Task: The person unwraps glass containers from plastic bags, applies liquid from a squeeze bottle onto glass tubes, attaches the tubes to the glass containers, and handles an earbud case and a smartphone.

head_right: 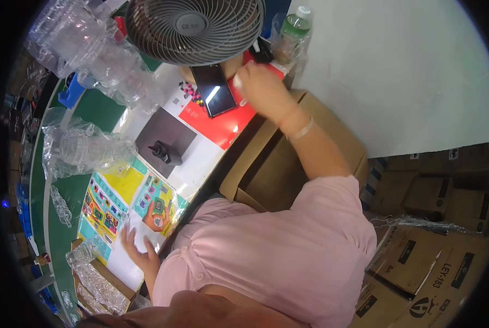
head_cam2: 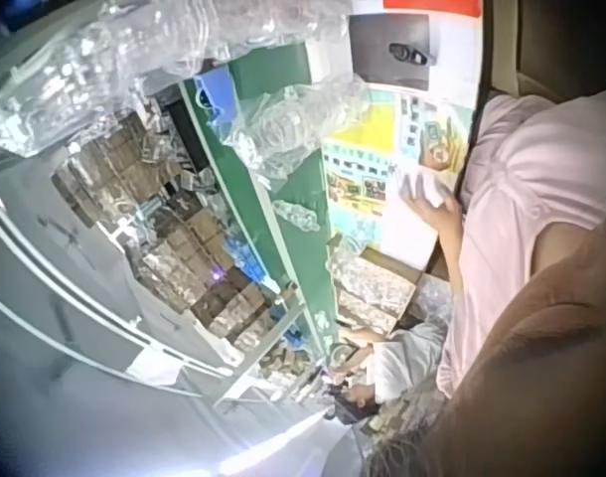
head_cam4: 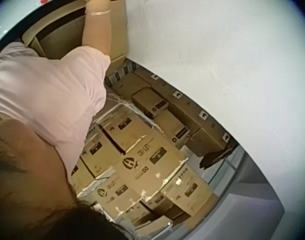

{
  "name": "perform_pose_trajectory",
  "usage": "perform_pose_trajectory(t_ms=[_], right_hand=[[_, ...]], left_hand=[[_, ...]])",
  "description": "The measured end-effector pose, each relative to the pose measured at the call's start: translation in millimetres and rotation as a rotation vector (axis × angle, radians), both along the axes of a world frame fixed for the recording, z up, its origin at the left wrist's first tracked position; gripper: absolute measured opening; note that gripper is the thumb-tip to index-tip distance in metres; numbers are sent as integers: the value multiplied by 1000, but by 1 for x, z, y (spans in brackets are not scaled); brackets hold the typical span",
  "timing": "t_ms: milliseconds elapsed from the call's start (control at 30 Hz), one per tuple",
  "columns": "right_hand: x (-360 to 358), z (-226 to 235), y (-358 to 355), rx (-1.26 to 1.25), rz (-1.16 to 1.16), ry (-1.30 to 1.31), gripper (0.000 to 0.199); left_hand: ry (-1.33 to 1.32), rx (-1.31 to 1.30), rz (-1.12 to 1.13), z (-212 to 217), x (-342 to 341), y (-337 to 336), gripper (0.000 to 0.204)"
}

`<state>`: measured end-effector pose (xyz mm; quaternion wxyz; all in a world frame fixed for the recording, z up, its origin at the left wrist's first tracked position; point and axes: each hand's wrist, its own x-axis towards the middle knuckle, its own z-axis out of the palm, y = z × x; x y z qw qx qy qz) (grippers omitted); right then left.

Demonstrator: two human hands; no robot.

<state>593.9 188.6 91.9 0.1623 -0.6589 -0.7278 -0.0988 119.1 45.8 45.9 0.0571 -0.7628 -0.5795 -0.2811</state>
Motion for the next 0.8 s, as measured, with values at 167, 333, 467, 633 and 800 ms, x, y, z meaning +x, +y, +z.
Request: perform_pose_trajectory(t_ms=[167,333,467,633,800], right_hand=[[-91,-10,-87,-319,566,699,37],[-135,-35,-116,-199,790,845,43],[-98,-41,-89,8,566,709,38],[-21,-61,-4,211,43,1216,29],[-3,-103,49,311,-40,889,20]], left_hand=[[-1214,-1109,-534,22,85,30,52],[-1417,-1638,-496,6,126,47,57],[-1525,-1580,-441,9,128,53,49],[-1136,-1426,-371,-11,156,71,23],[-543,-455,-422,-13,256,125,53]])
